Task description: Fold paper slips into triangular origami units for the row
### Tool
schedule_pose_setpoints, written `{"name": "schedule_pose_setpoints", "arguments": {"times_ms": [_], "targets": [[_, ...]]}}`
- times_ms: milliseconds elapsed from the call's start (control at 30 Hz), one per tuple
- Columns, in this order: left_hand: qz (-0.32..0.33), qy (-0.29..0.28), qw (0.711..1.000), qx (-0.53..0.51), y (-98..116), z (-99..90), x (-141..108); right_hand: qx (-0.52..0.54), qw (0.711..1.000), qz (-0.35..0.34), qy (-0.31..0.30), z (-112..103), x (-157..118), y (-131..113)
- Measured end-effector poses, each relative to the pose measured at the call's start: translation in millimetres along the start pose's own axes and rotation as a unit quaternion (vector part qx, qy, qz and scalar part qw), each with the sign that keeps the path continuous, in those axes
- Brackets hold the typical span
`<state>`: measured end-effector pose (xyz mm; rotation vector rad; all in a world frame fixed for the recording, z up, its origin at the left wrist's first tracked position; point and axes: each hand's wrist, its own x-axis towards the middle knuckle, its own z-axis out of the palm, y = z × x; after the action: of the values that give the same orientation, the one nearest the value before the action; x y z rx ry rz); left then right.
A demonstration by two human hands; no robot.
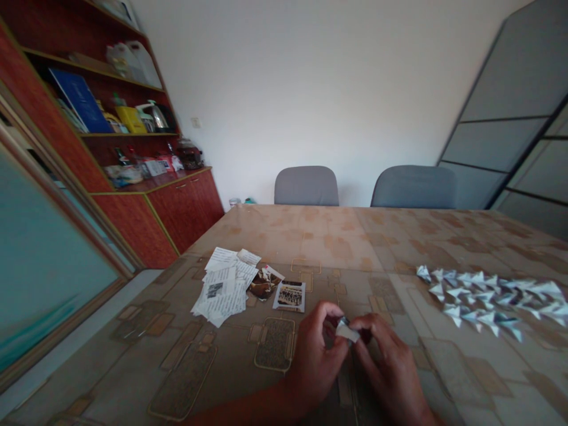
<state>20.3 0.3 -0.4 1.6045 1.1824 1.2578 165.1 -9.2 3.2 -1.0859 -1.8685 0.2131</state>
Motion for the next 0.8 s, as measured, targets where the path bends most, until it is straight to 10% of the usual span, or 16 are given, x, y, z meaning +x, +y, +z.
{"name": "schedule_pose_setpoints", "arguments": {"times_ms": [800], "targets": [[-0.046,-0.014,0.987,-0.155,-2.9,4.4,0.2,-0.104,0.99,-0.092,-0.024,-3.8,-0.4,-5.7]]}}
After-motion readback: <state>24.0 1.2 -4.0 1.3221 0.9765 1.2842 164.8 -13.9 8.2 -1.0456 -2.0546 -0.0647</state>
